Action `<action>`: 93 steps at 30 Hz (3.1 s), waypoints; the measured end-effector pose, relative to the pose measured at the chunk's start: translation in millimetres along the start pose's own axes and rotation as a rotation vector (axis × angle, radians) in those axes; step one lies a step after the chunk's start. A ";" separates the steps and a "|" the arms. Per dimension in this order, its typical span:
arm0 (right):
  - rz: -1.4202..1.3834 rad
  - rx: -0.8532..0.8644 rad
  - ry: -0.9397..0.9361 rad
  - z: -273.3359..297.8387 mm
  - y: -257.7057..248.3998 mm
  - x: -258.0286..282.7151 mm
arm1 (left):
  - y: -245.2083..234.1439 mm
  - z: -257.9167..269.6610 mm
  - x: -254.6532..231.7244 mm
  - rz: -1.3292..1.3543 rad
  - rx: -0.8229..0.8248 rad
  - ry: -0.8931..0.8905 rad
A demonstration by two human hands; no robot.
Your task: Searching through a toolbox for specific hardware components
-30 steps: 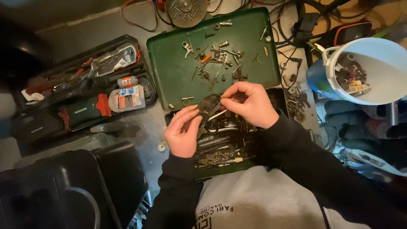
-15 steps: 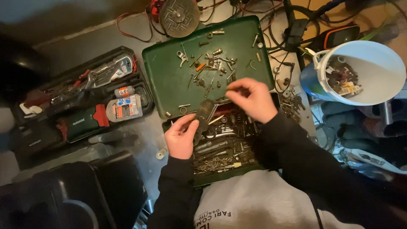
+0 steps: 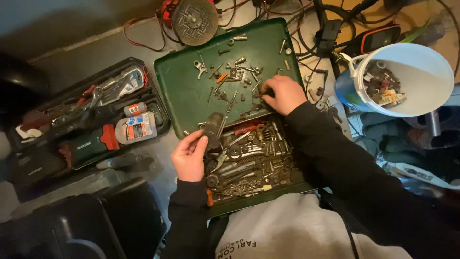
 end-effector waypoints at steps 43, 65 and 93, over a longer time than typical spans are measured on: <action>-1.171 -0.128 0.381 83.5 -34.8 -23.3 | 40.3 96.5 -55.2 0.081 0.194 0.077; 0.110 -0.221 -0.214 5.7 3.2 17.5 | 0.5 76.3 -32.4 -0.004 0.006 0.034; 0.229 -0.126 -0.530 -5.5 52.5 66.3 | -8.7 47.0 -12.9 -0.022 -0.058 -0.045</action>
Point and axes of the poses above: each hand's wrist, its own z-axis away from the middle knuckle, its own y-axis out of the palm, x = y × z, the point moved 10 cm from there along -z, towards the middle knuckle, and after that the axes turned 11 degrees about -x, right-handed, at the moved point
